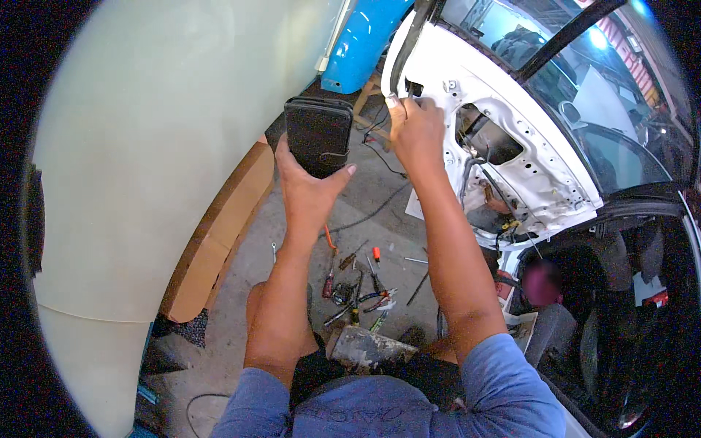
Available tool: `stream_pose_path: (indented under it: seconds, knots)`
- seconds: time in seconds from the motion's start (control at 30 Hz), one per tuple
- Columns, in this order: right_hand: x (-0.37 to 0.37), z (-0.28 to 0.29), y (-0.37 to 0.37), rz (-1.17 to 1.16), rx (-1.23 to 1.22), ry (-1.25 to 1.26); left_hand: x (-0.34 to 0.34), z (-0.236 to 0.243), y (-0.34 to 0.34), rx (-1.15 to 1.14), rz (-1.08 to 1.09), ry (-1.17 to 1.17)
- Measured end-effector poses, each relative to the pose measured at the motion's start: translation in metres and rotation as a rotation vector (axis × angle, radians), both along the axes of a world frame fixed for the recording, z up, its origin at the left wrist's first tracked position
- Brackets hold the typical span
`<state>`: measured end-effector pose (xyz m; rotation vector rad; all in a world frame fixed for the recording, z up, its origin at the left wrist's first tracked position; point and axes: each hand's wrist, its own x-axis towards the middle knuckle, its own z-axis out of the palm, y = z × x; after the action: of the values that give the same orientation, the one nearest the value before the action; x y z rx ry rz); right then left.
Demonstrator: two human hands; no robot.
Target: Disassembling and repairing a car door interior panel and electrical components.
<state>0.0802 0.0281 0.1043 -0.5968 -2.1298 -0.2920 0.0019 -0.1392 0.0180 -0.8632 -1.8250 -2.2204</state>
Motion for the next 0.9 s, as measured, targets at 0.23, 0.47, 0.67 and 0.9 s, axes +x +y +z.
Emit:
stream_pose_path:
  seconds: [0.23, 0.47, 0.67, 0.9]
  knots:
    - [0.004, 0.003, -0.004, 0.01, -0.105, -0.054, -0.001, 0.001, 0.001, 0.044, -0.044, -0.034]
    - [-0.007, -0.005, -0.009, 0.589, -1.062, 0.661, 0.002, -0.001, 0.001, 0.019, -0.017, 0.003]
    - [0.007, -0.01, 0.003, 0.633, -1.003, 0.71, 0.005, -0.002, 0.001, 0.011, -0.032, -0.018]
    - [0.025, 0.008, 0.008, 0.132, 0.364, -0.051, 0.007, -0.004, 0.002, 0.031, -0.056, -0.012]
